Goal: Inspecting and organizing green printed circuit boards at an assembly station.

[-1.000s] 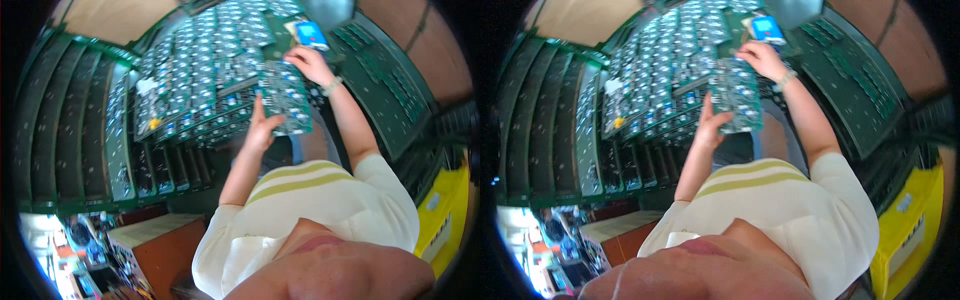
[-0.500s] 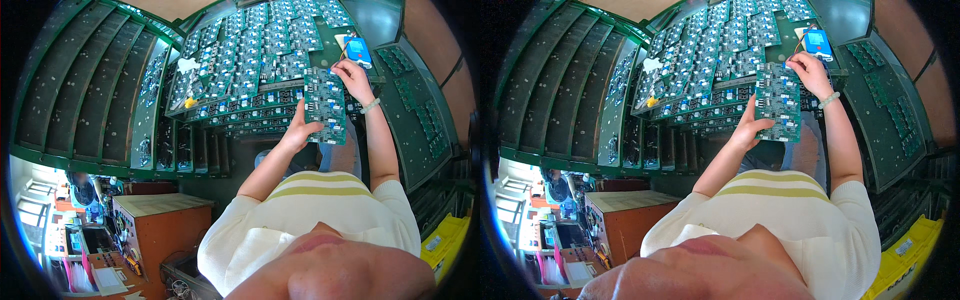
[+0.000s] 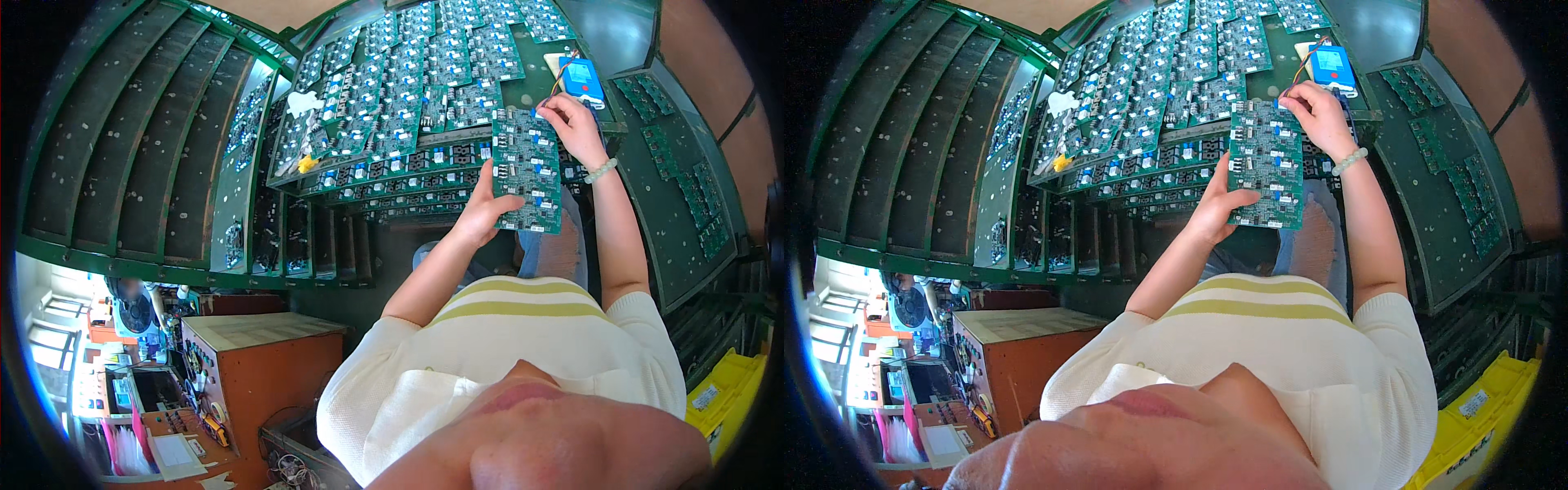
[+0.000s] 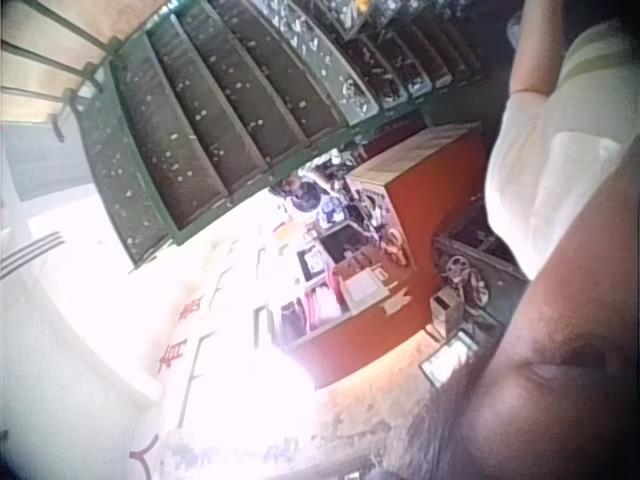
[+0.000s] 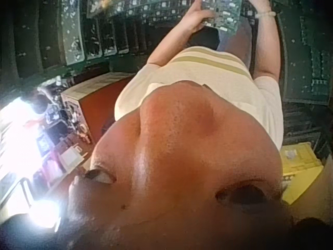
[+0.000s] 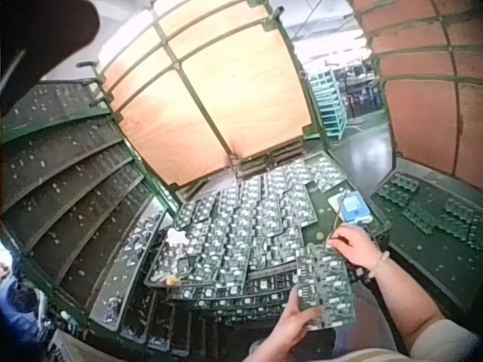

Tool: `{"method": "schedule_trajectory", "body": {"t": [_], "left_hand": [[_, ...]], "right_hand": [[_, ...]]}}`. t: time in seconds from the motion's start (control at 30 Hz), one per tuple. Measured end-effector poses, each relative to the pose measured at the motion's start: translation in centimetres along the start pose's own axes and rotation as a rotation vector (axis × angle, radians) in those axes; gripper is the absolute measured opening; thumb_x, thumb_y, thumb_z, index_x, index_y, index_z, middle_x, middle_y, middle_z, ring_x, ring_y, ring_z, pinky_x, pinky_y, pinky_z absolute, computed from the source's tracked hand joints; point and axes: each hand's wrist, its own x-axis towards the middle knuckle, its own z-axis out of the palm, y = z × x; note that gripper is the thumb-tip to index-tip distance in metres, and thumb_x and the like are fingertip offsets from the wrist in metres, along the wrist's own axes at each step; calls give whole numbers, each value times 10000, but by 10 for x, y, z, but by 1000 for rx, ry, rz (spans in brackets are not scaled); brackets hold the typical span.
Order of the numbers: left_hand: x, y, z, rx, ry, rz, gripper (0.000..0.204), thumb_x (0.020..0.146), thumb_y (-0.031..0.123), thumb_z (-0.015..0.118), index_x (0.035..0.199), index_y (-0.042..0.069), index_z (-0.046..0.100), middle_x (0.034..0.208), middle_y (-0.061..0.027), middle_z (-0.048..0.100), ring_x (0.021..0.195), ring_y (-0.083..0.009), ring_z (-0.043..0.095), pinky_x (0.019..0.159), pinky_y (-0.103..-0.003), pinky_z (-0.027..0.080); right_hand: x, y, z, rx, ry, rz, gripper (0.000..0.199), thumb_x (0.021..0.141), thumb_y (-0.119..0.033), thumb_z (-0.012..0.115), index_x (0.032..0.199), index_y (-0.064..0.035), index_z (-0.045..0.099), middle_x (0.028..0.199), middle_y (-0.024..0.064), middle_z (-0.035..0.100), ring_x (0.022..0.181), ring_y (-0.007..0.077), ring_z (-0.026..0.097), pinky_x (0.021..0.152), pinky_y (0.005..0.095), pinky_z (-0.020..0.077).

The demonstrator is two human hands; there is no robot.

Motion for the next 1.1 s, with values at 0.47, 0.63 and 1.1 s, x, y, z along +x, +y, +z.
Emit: {"method": "schedule_trajectory", "body": {"t": [0.47,0.63,1.1], "left_hand": [[3,4,4,9,13,61,736,711,-65,532,1391,88,295,1131,-124,561,987,-254,587,788,-384,517],[11,7,8,17,24,116,717,725,-112,524,1373,59,267,1168,-113,533,1019,-224,571,833,-358,501],[31,6,9,9,68,91,660,716,-76,534,1332,60,340,1113,-99,553,982,-210,565,782,-337,499]], "right_hand": [[3,10,10,218,202,95,119,918,-130,539,899,-13,537,830,110,664,792,234,659,701,329,505],[-2,10,5,75,104,-131,101,905,-104,571,886,-5,567,1051,69,605,926,141,599,828,272,479],[-2,14,1,-21,-38,-131,137,850,-139,630,820,-12,587,951,59,630,886,195,598,783,298,470]]}}
